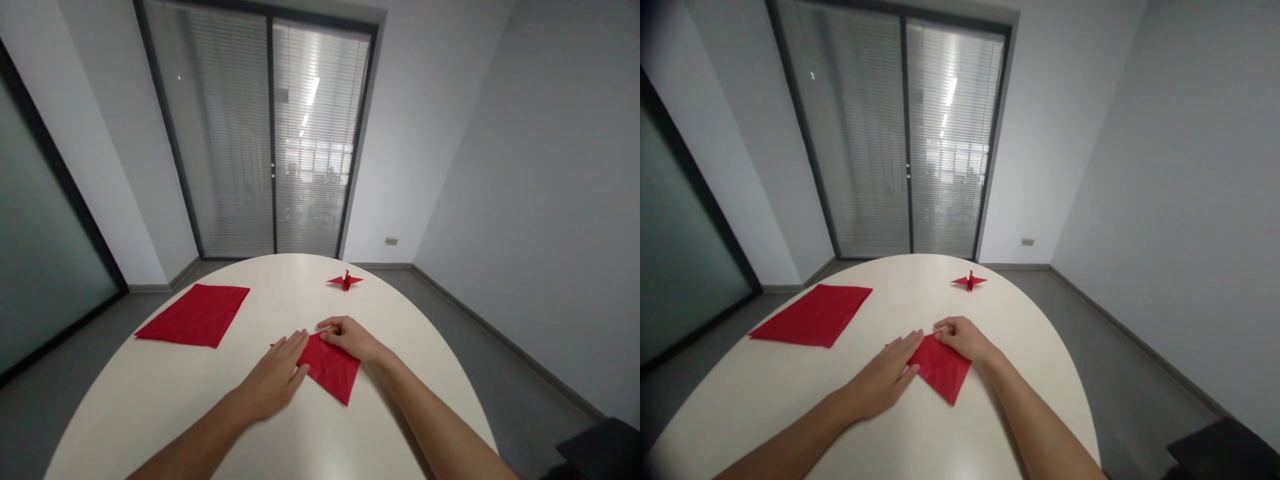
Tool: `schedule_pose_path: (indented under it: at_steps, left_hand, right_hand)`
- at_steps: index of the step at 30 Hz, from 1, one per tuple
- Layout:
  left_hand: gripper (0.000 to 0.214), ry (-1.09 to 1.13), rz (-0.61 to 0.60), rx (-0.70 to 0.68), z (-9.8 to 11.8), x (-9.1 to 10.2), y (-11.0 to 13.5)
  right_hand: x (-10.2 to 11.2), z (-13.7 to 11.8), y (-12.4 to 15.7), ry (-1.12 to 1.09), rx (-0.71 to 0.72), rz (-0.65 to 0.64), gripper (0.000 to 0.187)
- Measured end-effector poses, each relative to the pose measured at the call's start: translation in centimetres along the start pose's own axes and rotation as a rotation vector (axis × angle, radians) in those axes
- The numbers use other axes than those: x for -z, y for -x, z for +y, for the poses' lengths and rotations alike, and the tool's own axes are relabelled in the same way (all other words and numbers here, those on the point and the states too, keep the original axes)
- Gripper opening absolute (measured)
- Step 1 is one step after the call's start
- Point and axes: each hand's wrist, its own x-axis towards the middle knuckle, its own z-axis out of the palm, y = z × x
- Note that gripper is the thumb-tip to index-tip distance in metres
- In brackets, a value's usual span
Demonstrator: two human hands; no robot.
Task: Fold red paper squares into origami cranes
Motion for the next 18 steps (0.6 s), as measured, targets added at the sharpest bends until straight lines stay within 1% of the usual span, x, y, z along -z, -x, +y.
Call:
schedule_pose_path:
  at_steps: [1, 3, 4, 5, 7, 9, 12, 14, 18]
  left_hand:
    - [0.054, -0.018, -0.013, 0.01, -0.1, -0.1, 0.0]
    - [0.053, -0.058, -0.019, 0.029, -0.3, -0.3, 0.0]
    - [0.053, -0.078, -0.017, 0.042, -0.3, -0.4, -0.1]
    - [0.053, -0.098, -0.015, 0.058, -0.3, -0.5, -0.1]
    - [0.053, -0.129, -0.015, 0.092, -0.2, -0.7, -0.2]
    - [0.054, -0.153, -0.016, 0.121, -0.3, -1.0, -0.3]
    - [0.055, -0.182, -0.013, 0.147, -0.5, -1.5, -0.4]
    - [0.056, -0.202, 0.006, 0.163, -0.8, -1.8, -0.3]
    - [0.057, -0.254, 0.065, 0.215, -1.5, -2.5, 0.0]
  right_hand:
    - [-0.1, -0.3, 0.0, 0.116, 0.029, 0.07, 0.037]
    - [-0.4, -1.4, 0.4, 0.391, 0.134, 0.208, 0.033]
    - [-0.7, -2.2, 0.7, 0.486, 0.2, 0.21, 0.033]
    - [-1.2, -3.0, 1.0, 0.537, 0.252, 0.192, 0.034]
    - [-2.5, -4.5, 1.6, 0.556, 0.301, 0.149, 0.039]
    - [-4.0, -5.2, 2.1, 0.581, 0.271, 0.095, 0.047]
    - [-5.8, -4.7, 2.3, 0.616, 0.158, -0.021, 0.06]
    - [-6.2, -3.9, 2.0, 0.625, 0.124, -0.078, 0.064]
    - [-5.7, -2.6, 1.4, 0.637, 0.078, -0.089, 0.064]
